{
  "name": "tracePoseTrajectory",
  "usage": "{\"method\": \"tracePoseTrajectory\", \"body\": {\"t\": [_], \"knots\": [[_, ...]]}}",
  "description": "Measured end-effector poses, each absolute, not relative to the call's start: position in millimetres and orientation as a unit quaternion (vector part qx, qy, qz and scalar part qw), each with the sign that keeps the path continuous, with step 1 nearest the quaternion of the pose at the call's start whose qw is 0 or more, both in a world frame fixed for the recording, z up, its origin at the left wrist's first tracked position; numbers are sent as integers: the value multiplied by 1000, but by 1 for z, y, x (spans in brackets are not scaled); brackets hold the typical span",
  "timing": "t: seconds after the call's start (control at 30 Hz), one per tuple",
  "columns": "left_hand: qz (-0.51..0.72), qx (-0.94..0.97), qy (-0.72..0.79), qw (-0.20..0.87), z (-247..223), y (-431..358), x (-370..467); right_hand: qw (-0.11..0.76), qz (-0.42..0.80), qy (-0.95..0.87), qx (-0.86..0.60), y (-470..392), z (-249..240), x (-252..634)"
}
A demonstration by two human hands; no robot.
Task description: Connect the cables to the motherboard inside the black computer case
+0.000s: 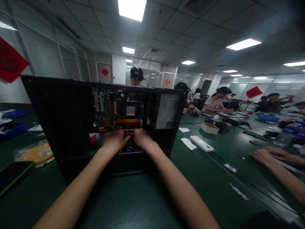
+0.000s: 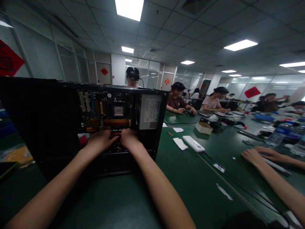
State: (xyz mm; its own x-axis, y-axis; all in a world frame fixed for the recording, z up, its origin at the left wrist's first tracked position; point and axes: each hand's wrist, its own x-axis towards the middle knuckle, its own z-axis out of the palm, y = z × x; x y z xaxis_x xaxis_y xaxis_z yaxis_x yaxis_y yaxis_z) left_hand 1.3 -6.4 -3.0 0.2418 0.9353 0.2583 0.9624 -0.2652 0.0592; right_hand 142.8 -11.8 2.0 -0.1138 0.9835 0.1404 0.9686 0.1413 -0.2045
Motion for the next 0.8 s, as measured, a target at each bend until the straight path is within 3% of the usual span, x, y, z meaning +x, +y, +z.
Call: {"method": "tracePoseTrajectory", "body": {"t": [0.27, 0.8], "knots": [[-156, -809, -567, -4, -9, 8, -4, 119, 4, -753, -647, -13, 2, 144], [-142, -807, -573, 13, -9, 9, -4, 112, -6, -738, -666, -10, 3, 143]]}}
